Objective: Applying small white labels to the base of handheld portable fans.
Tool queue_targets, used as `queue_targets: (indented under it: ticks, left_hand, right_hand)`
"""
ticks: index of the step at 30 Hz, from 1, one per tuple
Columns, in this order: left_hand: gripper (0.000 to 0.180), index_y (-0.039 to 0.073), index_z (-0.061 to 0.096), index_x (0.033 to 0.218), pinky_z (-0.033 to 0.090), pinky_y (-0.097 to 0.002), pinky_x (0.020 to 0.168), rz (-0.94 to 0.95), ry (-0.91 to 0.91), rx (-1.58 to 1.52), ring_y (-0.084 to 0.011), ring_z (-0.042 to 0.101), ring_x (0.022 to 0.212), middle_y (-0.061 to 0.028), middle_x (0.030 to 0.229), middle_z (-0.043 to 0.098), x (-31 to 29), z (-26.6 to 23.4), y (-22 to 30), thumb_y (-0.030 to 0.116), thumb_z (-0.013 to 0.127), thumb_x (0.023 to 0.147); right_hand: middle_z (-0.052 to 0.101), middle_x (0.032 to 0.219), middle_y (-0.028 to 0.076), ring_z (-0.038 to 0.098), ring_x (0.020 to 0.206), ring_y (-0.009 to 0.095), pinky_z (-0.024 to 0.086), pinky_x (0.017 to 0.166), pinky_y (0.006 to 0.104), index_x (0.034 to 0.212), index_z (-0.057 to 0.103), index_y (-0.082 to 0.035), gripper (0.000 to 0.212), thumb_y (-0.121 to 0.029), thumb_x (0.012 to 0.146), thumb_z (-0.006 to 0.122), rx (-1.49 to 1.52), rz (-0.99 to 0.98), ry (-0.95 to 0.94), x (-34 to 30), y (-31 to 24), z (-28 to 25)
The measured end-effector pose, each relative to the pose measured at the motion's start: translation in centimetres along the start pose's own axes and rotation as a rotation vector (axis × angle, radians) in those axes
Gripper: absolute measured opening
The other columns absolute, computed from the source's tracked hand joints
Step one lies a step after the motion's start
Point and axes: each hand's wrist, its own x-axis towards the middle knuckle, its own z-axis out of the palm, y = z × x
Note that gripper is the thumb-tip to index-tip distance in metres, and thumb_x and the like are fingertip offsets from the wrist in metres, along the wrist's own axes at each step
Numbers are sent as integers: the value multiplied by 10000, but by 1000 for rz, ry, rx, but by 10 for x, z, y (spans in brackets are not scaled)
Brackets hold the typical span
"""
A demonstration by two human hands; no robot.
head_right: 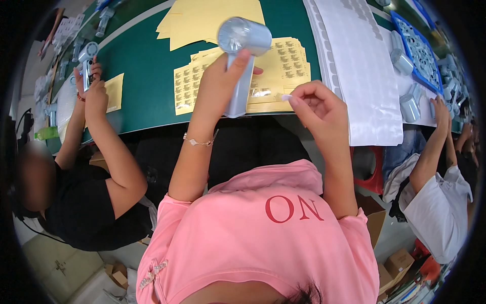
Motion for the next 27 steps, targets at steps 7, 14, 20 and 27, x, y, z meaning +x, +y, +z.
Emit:
queue_targets:
  ticks: [7,14,20,27]
  left_hand:
    - [707,-8,546,952,419,-215,523,-30,-90,-774,-95,524,557,-63,615,566,-14,0,26,643,281,873]
    - [720,-15,538,970,428,-213,524,-115,-182,-802,-99,544,576,-69,630,569,-22,-4,30,656,302,861]
    - [714,-9,542,961,430,-214,511,-108,-153,-824,-101,545,571,-69,633,572,-25,-2,30,660,314,856]
    - [705,-6,543,949,430,-215,494,-103,-151,-829,-102,544,558,-68,624,572,-27,-5,28,657,321,855]
  right_hand:
    - [530,833,53,519,665,85,439,571,186,862,535,34,64,21,819,580,302,-38,-255,-17,-24,34]
    - [524,830,60,545,728,98,515,643,222,857,506,38,72,12,828,567,301,13,-301,-9,-31,46]
    - [518,820,51,529,730,83,524,637,219,850,504,35,71,26,819,567,257,-10,-317,-11,-30,45]
    - [514,812,44,525,726,77,529,636,220,845,503,35,70,29,818,567,240,-7,-310,-12,-29,50]
